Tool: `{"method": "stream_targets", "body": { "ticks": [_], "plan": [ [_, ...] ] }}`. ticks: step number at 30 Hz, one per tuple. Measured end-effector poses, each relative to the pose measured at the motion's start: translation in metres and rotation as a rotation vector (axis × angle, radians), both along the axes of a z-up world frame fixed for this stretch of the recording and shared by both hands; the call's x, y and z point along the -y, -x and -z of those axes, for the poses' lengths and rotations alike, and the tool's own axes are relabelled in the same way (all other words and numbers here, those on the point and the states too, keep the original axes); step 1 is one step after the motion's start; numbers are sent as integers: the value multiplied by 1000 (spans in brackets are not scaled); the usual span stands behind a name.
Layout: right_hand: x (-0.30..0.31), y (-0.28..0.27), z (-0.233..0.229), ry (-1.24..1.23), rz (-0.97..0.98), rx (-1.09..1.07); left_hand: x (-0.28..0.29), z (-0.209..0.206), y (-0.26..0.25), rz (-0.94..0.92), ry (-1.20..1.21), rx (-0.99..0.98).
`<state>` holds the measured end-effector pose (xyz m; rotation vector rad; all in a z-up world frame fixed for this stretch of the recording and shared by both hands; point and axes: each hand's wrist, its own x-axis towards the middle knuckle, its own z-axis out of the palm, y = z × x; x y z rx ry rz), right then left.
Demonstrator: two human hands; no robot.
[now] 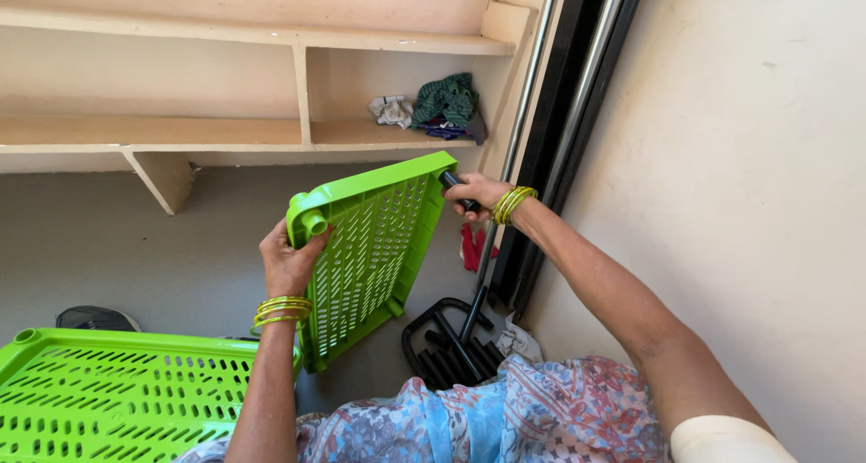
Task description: The person assembles a green plastic stool by inserting black legs into the seat, then wipes the seat with a white cloth. The person handles the stool and legs by hand and uses a cloth for cleaning.
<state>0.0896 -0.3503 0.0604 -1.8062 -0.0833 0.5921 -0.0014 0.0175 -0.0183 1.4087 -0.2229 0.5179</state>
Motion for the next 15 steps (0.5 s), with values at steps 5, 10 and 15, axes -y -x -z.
{"method": "stream_targets", "body": {
  "ticks": [5,10,15],
  "plan": [
    [3,-17,9,348,-7,242,5,-7,4,-18,-19,19],
    [-12,-26,26,1252,-23,1125,13,-7,4,-92,-87,-2],
    [-41,-1,-8,1229,52,926,11,-4,1,-97,-72,9]
  ]
}}
